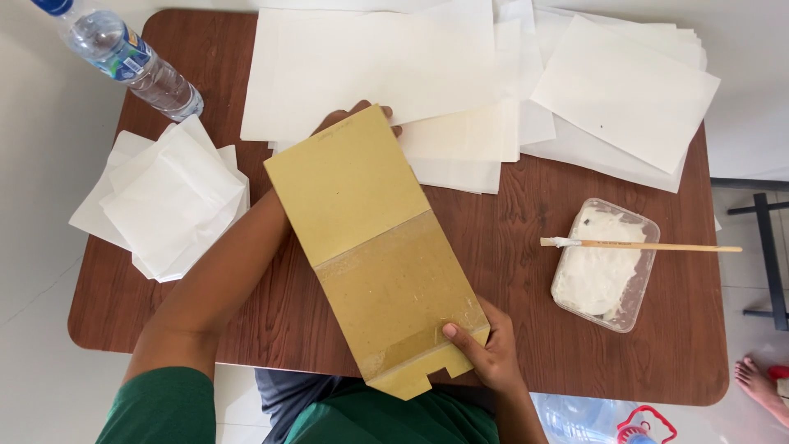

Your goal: Folding paper sheets and applying adhesive with a brush to manually assemble paper bags.

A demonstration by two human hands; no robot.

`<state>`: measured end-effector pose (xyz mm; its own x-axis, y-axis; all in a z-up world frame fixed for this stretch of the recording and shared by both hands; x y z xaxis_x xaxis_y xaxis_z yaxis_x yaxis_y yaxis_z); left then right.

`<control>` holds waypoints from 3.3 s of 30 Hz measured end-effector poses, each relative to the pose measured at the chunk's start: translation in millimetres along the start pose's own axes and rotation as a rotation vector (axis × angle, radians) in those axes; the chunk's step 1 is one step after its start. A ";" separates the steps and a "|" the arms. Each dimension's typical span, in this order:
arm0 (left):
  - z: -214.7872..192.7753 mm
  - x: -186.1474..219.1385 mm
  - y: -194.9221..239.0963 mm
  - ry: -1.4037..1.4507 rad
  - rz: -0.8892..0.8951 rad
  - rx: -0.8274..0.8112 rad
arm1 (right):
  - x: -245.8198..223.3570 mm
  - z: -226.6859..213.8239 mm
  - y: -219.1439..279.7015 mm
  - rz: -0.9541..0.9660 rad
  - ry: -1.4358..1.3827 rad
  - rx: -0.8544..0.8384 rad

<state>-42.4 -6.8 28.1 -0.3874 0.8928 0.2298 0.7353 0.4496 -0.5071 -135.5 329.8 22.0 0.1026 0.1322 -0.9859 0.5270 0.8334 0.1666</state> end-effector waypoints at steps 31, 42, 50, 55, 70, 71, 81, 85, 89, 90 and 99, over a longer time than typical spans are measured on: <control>-121.1 -47.2 -79.1 0.402 -0.119 0.835 | 14.2 -38.8 10.6 0.078 -0.181 0.188; -156.6 -64.0 -42.1 0.440 -0.293 1.175 | 3.3 -31.0 5.9 0.056 -0.167 0.212; -134.9 -46.1 -46.6 0.493 -0.353 0.949 | 5.8 -32.6 5.7 0.099 -0.182 0.267; -134.4 -62.5 -45.4 0.533 -0.201 1.051 | 5.2 -31.5 5.8 0.109 -0.168 0.266; -160.4 -107.5 -23.9 1.081 -0.690 1.034 | -72.1 -41.3 -25.8 0.413 0.999 0.162; -158.3 -96.4 -26.3 1.082 -0.688 1.040 | -64.4 -42.3 -25.1 0.408 1.002 0.163; -123.5 5.7 -40.6 1.450 -0.961 0.973 | -128.7 35.9 -54.6 -0.268 0.127 0.012; -102.4 37.9 -15.2 1.488 -0.839 0.937 | -119.4 25.7 -81.9 -0.047 -0.469 0.571; -81.8 7.1 30.4 1.230 -0.986 0.920 | -127.6 12.1 -104.6 -0.232 -0.342 0.509; -83.3 2.0 41.2 1.210 -1.099 0.868 | -118.8 9.0 -112.4 -0.182 -0.363 0.466; -50.7 -48.3 91.0 1.338 -1.366 0.618 | -92.3 -42.3 -149.2 -0.199 -0.206 0.304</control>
<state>71.4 -7.5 13.0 0.3747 -0.3798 0.8458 0.0043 0.9130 0.4080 -259.3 215.9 87.5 0.1239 -0.1516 -0.9806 0.7756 0.6312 0.0004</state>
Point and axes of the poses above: each hand's wrist, its own y-axis away from the middle knuckle, its own z-axis out of the palm, x = y × z, the point moved 5 cm from there along -y, towards the middle knuckle, and after that the axes turned 11 degrees about x, right-handed, at the moved point
